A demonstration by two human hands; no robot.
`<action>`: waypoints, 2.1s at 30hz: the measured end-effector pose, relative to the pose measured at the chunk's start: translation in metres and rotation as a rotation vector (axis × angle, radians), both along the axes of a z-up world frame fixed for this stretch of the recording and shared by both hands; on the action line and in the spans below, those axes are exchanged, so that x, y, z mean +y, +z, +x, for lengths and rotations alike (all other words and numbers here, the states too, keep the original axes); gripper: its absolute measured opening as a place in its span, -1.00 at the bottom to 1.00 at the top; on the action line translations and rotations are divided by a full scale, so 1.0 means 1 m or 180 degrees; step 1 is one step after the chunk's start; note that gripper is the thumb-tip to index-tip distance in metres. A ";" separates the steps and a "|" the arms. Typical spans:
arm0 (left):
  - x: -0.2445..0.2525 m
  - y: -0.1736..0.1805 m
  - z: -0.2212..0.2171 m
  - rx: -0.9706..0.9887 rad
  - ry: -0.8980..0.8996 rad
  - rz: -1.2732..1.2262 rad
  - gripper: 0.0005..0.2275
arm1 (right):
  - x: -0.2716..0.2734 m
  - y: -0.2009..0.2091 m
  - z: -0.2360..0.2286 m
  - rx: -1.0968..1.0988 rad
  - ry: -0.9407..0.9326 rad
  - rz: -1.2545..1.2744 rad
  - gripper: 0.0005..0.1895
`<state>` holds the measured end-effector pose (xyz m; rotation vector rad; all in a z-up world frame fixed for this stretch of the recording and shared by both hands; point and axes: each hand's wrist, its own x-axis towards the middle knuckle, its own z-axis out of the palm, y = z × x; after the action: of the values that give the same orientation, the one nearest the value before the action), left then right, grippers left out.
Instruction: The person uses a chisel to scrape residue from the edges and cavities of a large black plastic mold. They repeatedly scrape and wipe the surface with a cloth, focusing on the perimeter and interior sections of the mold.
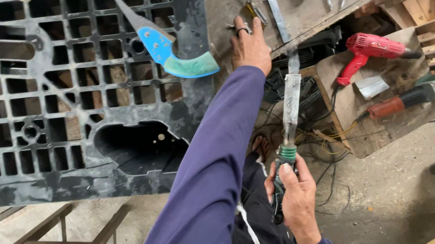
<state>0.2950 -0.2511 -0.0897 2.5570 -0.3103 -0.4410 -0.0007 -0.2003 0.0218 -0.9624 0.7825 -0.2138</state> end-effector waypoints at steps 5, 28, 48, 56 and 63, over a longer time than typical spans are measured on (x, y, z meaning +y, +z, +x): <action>-0.017 -0.047 0.015 -0.0288 -0.0055 0.0370 -0.81 | -0.037 -0.012 -0.006 0.0221 0.0116 0.0102 -0.71; 0.309 0.145 -0.106 0.0131 -0.2698 -0.1920 -0.72 | 0.172 0.009 -0.052 -0.0279 -0.1072 -0.0603 -0.52; 0.266 0.146 -0.120 -0.0938 -0.4803 -0.0568 -0.86 | 0.313 0.030 -0.106 0.0161 -0.2009 -0.0317 -0.61; 0.274 0.152 -0.114 -0.0178 -0.3882 -0.1582 -0.82 | 0.336 0.010 -0.092 -0.0318 -0.2303 -0.0251 -0.51; 0.273 0.145 -0.106 -0.1026 -0.4834 -0.1244 -0.80 | 0.356 0.002 -0.083 -0.0248 -0.2438 -0.0017 -0.48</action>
<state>0.1891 0.0224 0.0549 1.5420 -2.1827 -0.3723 -0.0832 0.1560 0.0237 -0.6149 1.0511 -0.9107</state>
